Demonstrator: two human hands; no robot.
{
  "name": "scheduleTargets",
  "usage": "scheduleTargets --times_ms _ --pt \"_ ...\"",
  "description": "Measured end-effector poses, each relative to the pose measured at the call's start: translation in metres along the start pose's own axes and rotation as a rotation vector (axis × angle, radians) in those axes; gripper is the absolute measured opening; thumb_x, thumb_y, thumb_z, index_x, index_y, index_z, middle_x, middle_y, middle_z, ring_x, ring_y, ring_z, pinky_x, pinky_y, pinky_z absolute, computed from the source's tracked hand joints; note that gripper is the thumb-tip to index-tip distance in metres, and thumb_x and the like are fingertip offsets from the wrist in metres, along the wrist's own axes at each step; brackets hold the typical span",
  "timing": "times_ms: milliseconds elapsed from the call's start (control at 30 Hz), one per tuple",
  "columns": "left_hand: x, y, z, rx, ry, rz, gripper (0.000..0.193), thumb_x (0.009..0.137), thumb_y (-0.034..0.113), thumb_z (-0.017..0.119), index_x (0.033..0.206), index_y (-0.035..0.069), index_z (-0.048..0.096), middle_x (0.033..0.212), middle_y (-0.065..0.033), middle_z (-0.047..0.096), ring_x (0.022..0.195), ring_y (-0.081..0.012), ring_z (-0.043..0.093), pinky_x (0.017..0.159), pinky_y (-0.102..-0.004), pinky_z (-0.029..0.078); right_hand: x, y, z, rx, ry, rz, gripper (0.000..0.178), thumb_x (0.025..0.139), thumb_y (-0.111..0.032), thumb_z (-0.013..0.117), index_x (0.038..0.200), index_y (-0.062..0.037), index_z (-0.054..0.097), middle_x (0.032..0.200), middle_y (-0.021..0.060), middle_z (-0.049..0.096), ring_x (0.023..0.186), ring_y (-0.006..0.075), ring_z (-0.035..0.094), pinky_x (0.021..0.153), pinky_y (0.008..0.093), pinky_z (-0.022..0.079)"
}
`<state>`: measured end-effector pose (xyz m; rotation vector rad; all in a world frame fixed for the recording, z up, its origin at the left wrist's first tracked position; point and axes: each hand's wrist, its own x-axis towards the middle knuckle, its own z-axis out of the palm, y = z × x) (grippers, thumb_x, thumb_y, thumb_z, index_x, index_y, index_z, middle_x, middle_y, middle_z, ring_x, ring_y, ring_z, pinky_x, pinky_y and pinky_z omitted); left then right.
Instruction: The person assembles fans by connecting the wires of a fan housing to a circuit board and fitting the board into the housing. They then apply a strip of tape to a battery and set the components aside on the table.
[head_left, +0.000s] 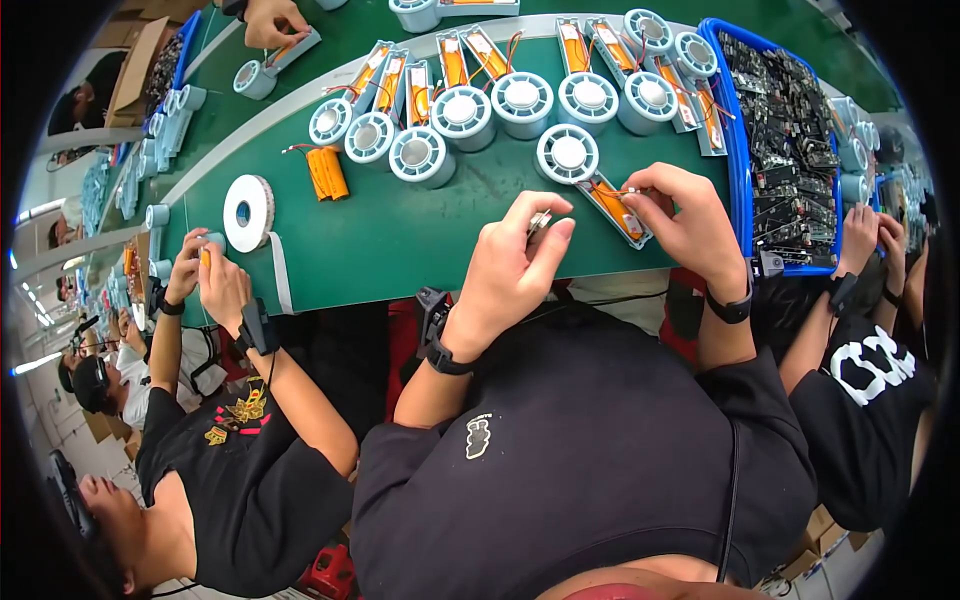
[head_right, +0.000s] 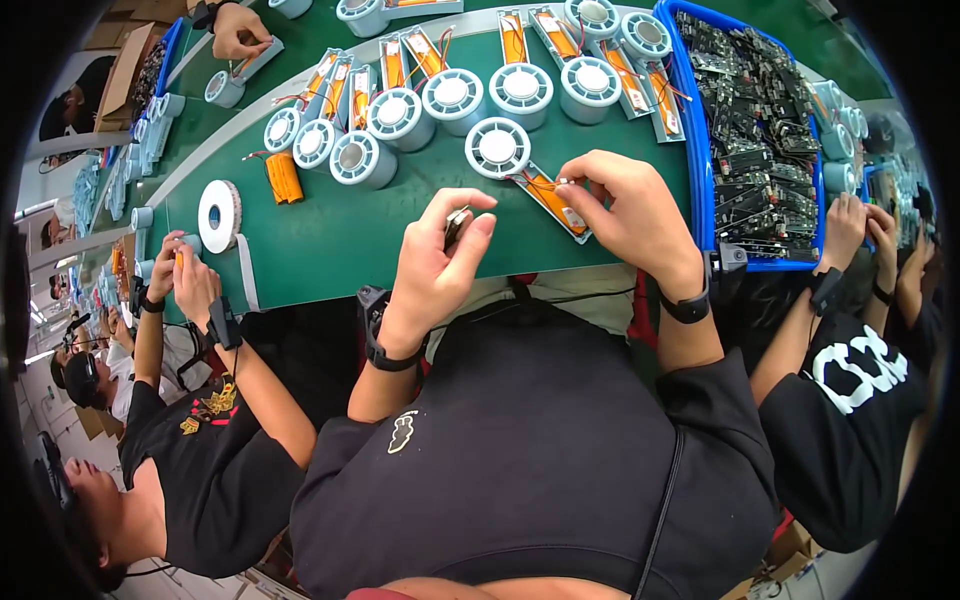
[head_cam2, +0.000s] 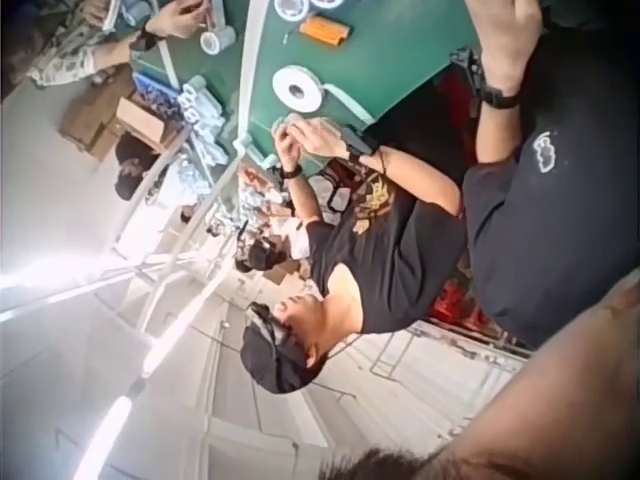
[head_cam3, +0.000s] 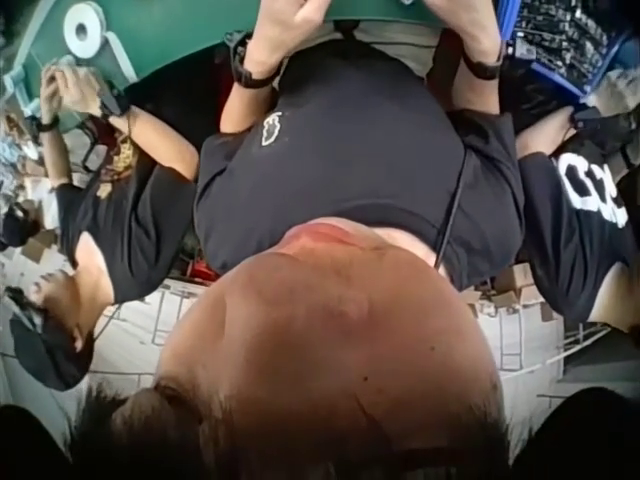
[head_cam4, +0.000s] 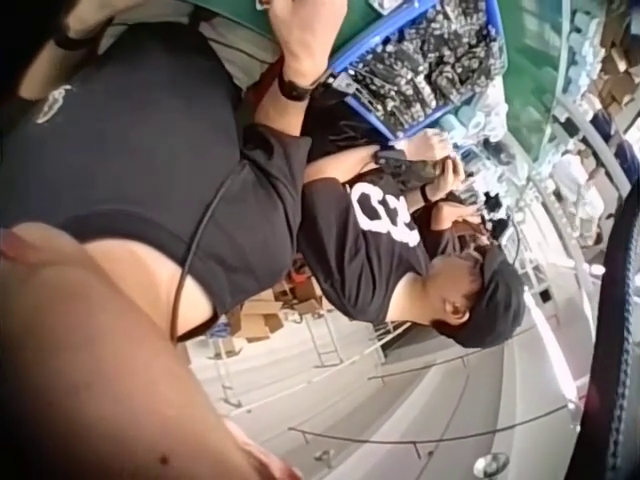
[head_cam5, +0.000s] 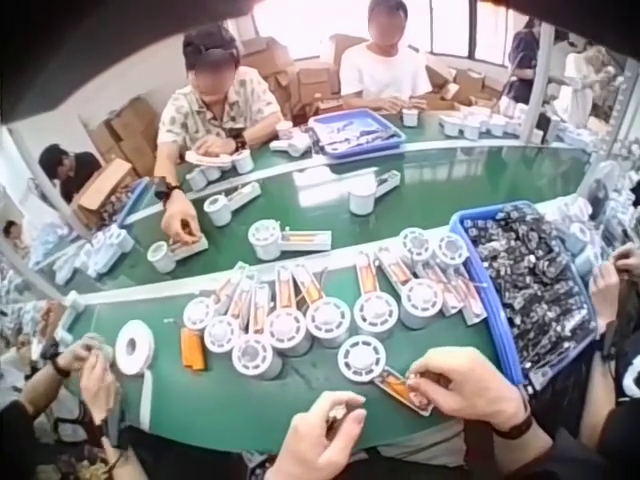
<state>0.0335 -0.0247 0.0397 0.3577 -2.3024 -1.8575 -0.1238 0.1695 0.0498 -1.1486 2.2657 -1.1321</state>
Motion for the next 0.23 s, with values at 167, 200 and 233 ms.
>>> scheduleTargets --times_ms 167,200,233 --pt "0.012 0.004 0.008 0.100 0.026 0.101 0.017 0.100 0.010 0.066 0.116 0.004 0.062 0.058 -0.0003 0.050 0.049 -0.0093 0.041 0.049 -0.0294 0.033 0.014 -0.002 0.014 0.091 0.048 -0.004 0.005 0.093 0.001 0.070 0.097 0.0024 0.068 0.085 0.0063 0.067 0.068 0.0101 0.059 0.061 0.0250 0.046" --pt "0.016 0.003 0.010 0.128 0.058 0.144 0.018 0.100 0.009 0.065 0.118 0.005 0.063 0.058 0.0013 0.049 0.050 -0.0087 0.038 0.049 -0.0286 0.031 0.016 -0.002 0.019 0.107 0.036 -0.019 0.005 0.093 0.001 0.070 0.097 0.0024 0.068 0.085 0.0063 0.067 0.068 0.0101 0.059 0.061 0.0250 0.046" --pt "0.011 0.004 0.004 0.147 0.078 0.134 0.018 0.100 0.009 0.065 0.118 0.005 0.063 0.058 0.0013 0.049 0.050 -0.0087 0.038 0.049 -0.0286 0.031 0.014 0.001 0.023 0.118 0.105 -0.044 0.005 0.094 0.000 0.070 0.098 0.0018 0.069 0.087 0.0062 0.068 0.072 0.0108 0.062 0.063 0.0244 0.048"
